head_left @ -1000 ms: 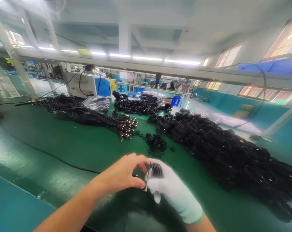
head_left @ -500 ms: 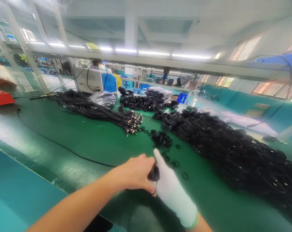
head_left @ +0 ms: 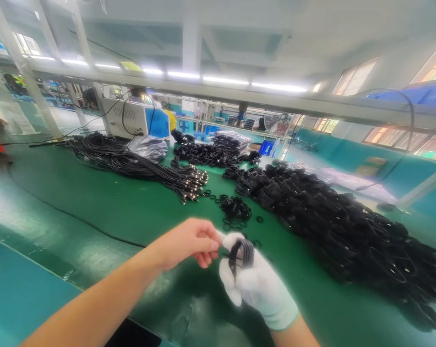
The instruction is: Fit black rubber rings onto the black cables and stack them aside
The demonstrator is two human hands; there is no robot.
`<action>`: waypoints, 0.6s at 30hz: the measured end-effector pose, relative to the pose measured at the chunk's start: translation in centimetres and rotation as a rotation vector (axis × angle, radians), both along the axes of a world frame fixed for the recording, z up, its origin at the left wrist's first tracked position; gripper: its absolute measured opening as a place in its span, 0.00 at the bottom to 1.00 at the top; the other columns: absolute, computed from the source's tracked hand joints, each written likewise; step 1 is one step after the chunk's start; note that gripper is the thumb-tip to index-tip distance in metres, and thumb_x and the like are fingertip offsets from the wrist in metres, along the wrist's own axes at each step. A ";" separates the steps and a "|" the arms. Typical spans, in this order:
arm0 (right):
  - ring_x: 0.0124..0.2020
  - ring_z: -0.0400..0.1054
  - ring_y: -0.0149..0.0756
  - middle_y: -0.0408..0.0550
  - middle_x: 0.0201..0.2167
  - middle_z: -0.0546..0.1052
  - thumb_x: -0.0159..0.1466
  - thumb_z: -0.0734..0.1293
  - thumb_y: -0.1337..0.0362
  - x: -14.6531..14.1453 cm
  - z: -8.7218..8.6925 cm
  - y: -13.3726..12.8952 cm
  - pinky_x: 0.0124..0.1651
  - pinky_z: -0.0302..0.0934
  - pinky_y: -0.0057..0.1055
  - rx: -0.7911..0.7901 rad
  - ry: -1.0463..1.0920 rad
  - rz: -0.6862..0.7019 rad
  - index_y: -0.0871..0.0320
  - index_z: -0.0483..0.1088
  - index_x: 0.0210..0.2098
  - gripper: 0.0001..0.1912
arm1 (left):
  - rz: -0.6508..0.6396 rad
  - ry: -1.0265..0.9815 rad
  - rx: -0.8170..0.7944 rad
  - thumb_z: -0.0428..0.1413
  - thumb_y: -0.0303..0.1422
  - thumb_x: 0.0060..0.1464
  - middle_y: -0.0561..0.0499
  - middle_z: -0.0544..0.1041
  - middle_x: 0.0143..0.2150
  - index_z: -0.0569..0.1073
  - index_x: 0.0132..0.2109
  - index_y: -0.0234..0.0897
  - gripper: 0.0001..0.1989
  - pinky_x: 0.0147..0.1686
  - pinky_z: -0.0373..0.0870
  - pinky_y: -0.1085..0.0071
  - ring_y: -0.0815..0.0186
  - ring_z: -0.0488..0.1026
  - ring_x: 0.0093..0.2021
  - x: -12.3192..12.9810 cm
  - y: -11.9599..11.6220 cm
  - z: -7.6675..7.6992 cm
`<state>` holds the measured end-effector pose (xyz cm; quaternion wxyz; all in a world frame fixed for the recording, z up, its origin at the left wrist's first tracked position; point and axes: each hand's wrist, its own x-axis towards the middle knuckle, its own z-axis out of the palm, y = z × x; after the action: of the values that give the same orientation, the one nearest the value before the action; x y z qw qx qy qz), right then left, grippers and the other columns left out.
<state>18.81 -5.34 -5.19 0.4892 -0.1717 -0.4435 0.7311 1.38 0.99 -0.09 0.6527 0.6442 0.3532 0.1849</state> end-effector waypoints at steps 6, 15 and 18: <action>0.19 0.65 0.27 0.46 0.26 0.74 0.54 0.67 0.68 -0.3 -0.5 0.5 0.20 0.57 0.21 0.007 0.026 -0.063 0.56 0.55 0.54 0.29 | 0.178 -0.245 0.016 0.56 0.28 0.48 0.48 0.74 0.36 0.70 0.41 0.33 0.10 0.38 0.71 0.68 0.67 0.72 0.34 0.9 -0.2 0.4; 0.23 0.71 0.33 0.50 0.30 0.75 0.58 0.69 0.56 -0.5 -1.1 0.8 0.22 0.64 0.25 -0.148 0.059 0.058 0.60 0.63 0.46 0.21 | 0.056 0.076 0.692 0.52 0.23 0.47 0.52 0.75 0.39 0.76 0.40 0.41 0.14 0.45 0.66 0.69 0.64 0.70 0.42 1.5 -0.1 0.9; 0.34 0.72 0.35 0.50 0.37 0.74 0.62 0.63 0.49 -0.7 -0.9 0.8 0.30 0.68 0.28 -0.293 0.212 0.055 0.61 0.67 0.43 0.21 | -0.041 0.015 0.577 0.55 0.28 0.49 0.51 0.73 0.48 0.74 0.47 0.43 0.17 0.49 0.65 0.68 0.62 0.69 0.48 0.6 1.3 0.4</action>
<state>18.10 -4.50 -6.14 0.4827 -0.1507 -0.2826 0.8151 2.02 2.28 0.32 0.4433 0.8118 0.2778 0.2596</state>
